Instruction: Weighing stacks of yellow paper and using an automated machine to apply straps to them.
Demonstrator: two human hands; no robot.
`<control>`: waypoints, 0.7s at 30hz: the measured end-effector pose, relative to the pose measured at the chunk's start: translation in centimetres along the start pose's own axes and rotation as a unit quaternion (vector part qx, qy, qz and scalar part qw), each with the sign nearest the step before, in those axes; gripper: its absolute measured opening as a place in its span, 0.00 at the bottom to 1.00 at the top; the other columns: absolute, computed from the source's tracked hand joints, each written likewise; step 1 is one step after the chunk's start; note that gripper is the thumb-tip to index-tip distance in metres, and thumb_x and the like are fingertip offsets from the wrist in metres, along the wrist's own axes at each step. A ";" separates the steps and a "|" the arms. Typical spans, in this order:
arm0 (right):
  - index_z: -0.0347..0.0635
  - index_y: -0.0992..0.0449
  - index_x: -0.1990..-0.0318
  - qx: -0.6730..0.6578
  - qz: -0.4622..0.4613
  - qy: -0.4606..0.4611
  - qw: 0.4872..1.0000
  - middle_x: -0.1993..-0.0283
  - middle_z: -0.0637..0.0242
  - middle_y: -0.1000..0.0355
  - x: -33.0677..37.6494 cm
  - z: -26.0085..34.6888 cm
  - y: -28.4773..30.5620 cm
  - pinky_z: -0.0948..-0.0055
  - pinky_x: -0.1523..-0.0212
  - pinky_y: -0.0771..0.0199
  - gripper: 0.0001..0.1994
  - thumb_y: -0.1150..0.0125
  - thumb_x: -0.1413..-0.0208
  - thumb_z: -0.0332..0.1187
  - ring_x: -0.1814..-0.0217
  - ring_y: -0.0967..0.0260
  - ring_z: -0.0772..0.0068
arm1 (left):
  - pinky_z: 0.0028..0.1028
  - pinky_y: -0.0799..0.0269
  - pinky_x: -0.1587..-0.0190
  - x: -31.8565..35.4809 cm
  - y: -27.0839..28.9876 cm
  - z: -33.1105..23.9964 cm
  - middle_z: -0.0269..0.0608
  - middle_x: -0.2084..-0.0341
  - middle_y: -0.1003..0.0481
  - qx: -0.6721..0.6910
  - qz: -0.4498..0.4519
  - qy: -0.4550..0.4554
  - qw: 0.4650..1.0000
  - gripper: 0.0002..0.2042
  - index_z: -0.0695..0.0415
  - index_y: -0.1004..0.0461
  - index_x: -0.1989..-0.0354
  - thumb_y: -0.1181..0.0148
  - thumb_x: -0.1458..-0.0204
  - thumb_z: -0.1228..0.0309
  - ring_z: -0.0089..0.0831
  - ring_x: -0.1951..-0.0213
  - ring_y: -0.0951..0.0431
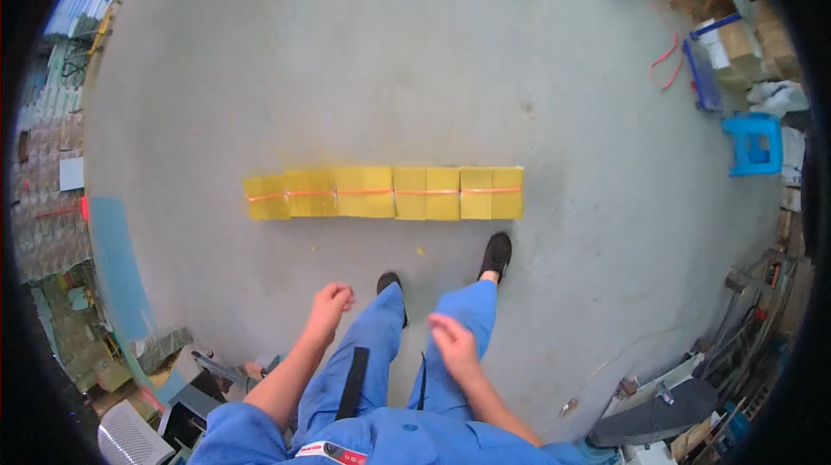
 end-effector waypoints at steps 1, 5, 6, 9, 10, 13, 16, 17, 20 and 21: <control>0.36 0.24 0.49 -0.015 0.034 0.008 0.999 0.52 0.66 0.24 2.8 1.9 -1.9 0.74 0.44 0.32 0.13 0.47 0.40 0.27 0.48 0.29 0.75 | 0.28 0.28 0.61 3.6 0.1 -1.9 0.38 0.69 0.24 0.010 0.027 -0.031 0.999 0.10 0.63 0.26 0.60 0.46 0.44 0.70 0.25 0.65 0.25; 0.33 0.26 0.49 -0.025 0.142 0.073 0.987 0.52 0.63 0.24 11.3 9.0 -8.2 0.73 0.43 0.31 0.13 0.49 0.39 0.25 0.47 0.29 0.73 | 0.29 0.27 0.56 18.1 1.2 -5.7 0.40 0.67 0.22 0.010 0.122 -0.142 0.982 0.10 0.63 0.24 0.60 0.47 0.41 0.69 0.26 0.63 0.23; 0.32 0.26 0.49 -0.043 0.179 0.080 0.980 0.52 0.61 0.24 12.8 10.4 -9.4 0.72 0.43 0.30 0.13 0.49 0.38 0.25 0.48 0.28 0.72 | 0.28 0.26 0.55 21.8 1.8 -5.8 0.39 0.67 0.22 0.071 0.111 -0.136 0.982 0.10 0.63 0.24 0.60 0.47 0.40 0.69 0.26 0.62 0.23; 0.32 0.26 0.49 -0.014 0.259 0.081 0.962 0.54 0.59 0.24 16.6 14.0 -11.8 0.73 0.48 0.27 0.13 0.45 0.39 0.28 0.52 0.26 0.73 | 0.27 0.26 0.53 30.7 5.3 -2.9 0.39 0.66 0.21 0.177 0.066 -0.108 0.976 0.10 0.64 0.23 0.61 0.47 0.40 0.70 0.25 0.61 0.23; 0.32 0.26 0.49 0.015 0.310 0.091 0.946 0.54 0.59 0.24 18.1 14.8 -13.0 0.73 0.48 0.27 0.13 0.45 0.39 0.28 0.52 0.26 0.73 | 0.27 0.26 0.53 32.9 7.0 -1.7 0.39 0.66 0.21 0.214 0.022 -0.127 0.968 0.10 0.64 0.23 0.61 0.47 0.40 0.70 0.25 0.61 0.23; 0.30 0.26 0.50 0.107 0.377 0.060 0.918 0.56 0.55 0.24 20.9 16.9 -13.9 0.68 0.49 0.24 0.12 0.48 0.39 0.24 0.54 0.24 0.66 | 0.26 0.27 0.54 39.0 8.6 3.5 0.38 0.67 0.22 0.311 -0.106 -0.147 0.933 0.10 0.64 0.24 0.61 0.47 0.40 0.69 0.24 0.61 0.23; 0.30 0.26 0.51 0.197 0.481 0.022 0.854 0.58 0.54 0.23 21.2 15.3 -15.1 0.68 0.51 0.23 0.11 0.47 0.40 0.24 0.57 0.23 0.65 | 0.23 0.27 0.55 45.2 9.0 7.9 0.37 0.69 0.22 0.329 -0.251 -0.150 0.898 0.11 0.63 0.24 0.61 0.48 0.39 0.67 0.22 0.61 0.23; 0.29 0.26 0.52 0.200 0.491 0.008 0.848 0.58 0.54 0.23 21.7 13.6 -16.9 0.67 0.52 0.23 0.11 0.47 0.40 0.24 0.58 0.23 0.64 | 0.23 0.27 0.55 47.4 9.3 9.9 0.37 0.69 0.22 0.389 -0.287 -0.149 0.863 0.11 0.63 0.25 0.62 0.48 0.38 0.67 0.22 0.61 0.23; 0.29 0.26 0.53 0.248 0.615 -0.010 0.748 0.58 0.54 0.23 29.0 11.0 -23.9 0.66 0.52 0.22 0.11 0.48 0.40 0.25 0.57 0.23 0.63 | 0.24 0.27 0.55 52.2 6.0 17.4 0.38 0.67 0.23 0.509 -0.387 -0.131 0.758 0.10 0.63 0.25 0.61 0.48 0.39 0.68 0.23 0.61 0.23; 0.29 0.26 0.53 0.277 0.638 -0.016 0.718 0.58 0.54 0.23 31.9 10.7 -25.3 0.66 0.52 0.22 0.11 0.48 0.40 0.25 0.57 0.23 0.63 | 0.24 0.27 0.55 53.1 4.1 19.2 0.38 0.67 0.23 0.546 -0.404 -0.121 0.724 0.10 0.63 0.25 0.61 0.48 0.39 0.68 0.23 0.61 0.23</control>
Point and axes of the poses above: each hand's wrist, its own x-axis away from the middle knuckle, its own y-axis out of the back of the hand, z = x × y, the point moved 4 cm from there along -x, towards the middle knuckle
